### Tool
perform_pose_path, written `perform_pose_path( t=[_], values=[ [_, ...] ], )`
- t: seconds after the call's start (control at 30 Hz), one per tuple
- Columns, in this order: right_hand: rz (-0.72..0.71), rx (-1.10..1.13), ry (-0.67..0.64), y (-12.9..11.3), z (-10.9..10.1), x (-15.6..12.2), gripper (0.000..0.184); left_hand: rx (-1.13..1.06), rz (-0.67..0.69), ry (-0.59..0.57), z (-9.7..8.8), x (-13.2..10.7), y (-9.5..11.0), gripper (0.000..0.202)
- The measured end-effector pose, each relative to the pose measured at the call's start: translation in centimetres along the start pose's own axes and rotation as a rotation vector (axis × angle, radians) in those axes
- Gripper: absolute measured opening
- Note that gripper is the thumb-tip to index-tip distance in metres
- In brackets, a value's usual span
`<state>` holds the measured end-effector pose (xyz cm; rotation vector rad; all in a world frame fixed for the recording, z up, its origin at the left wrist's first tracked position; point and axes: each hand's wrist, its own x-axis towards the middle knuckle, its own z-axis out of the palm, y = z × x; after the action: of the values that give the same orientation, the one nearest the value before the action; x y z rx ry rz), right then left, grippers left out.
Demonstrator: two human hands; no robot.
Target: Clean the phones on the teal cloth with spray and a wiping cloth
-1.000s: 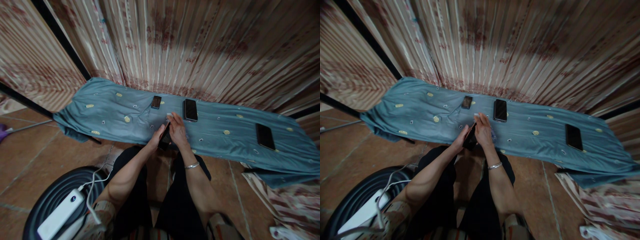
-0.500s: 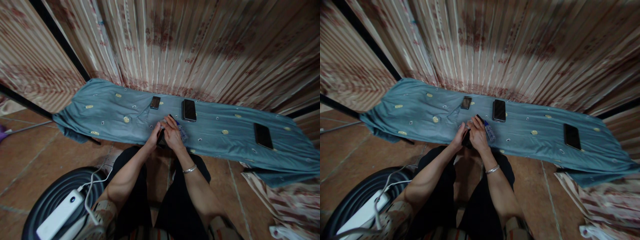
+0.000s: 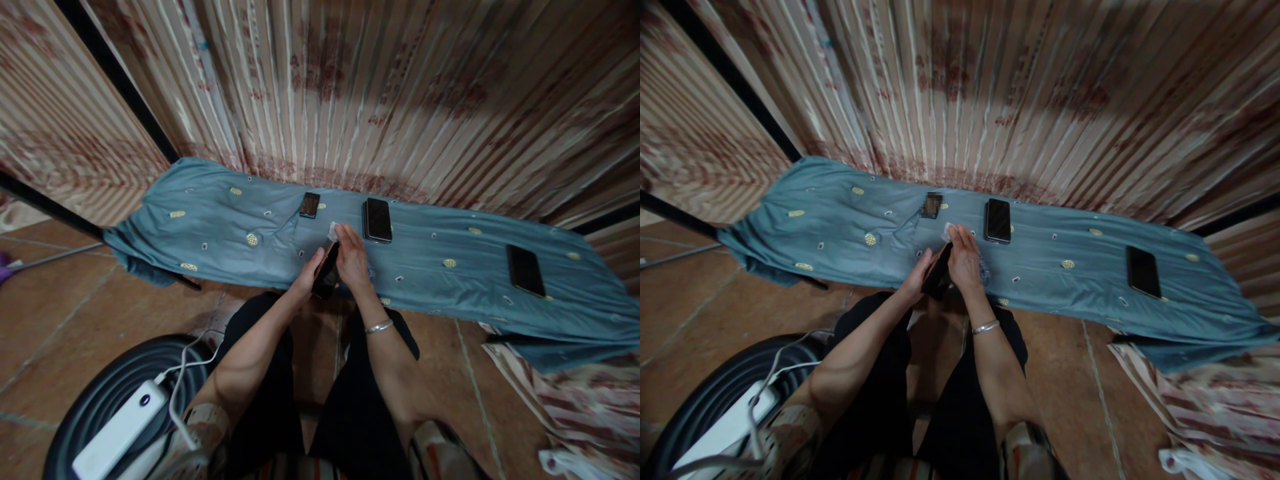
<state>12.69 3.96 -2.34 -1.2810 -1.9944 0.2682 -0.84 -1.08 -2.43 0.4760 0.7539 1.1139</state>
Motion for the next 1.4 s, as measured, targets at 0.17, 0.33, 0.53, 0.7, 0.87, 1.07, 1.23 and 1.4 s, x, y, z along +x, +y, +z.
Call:
perform_pose_path(
  t=[0.17,0.33,0.53,0.7,0.87,1.07,1.23,1.4],
  values=[
    [-0.010,0.048,0.032,0.4,0.0,0.3,0.059,0.058,-0.039,-0.001,0.1,-0.5,0.5,0.054],
    [0.078,0.055,0.065,1.1,0.2,0.2,0.055,0.002,-0.038,-0.014,0.7,-1.2,1.3,0.058],
    [0.174,0.169,0.082,2.7,0.5,0.2,0.048,-0.073,-0.037,-0.027,1.3,-1.7,2.3,0.061],
    [0.329,0.318,0.110,3.5,0.9,0.7,0.044,-0.124,-0.030,-0.011,1.5,-1.6,2.4,0.060],
    [0.446,0.572,0.129,3.0,1.2,1.1,0.036,-0.163,-0.014,-0.015,1.1,-1.3,2.4,0.060],
    [0.481,0.665,0.122,1.6,1.2,0.7,0.031,-0.167,-0.005,0.017,1.2,-1.4,2.5,0.057],
    [0.500,0.695,0.135,1.3,1.2,0.7,0.029,-0.164,-0.011,0.081,1.5,-1.4,2.7,0.055],
    [0.496,0.656,0.059,0.9,1.3,0.3,0.027,-0.164,0.019,0.074,1.2,-1.1,2.7,0.057]
  ],
)
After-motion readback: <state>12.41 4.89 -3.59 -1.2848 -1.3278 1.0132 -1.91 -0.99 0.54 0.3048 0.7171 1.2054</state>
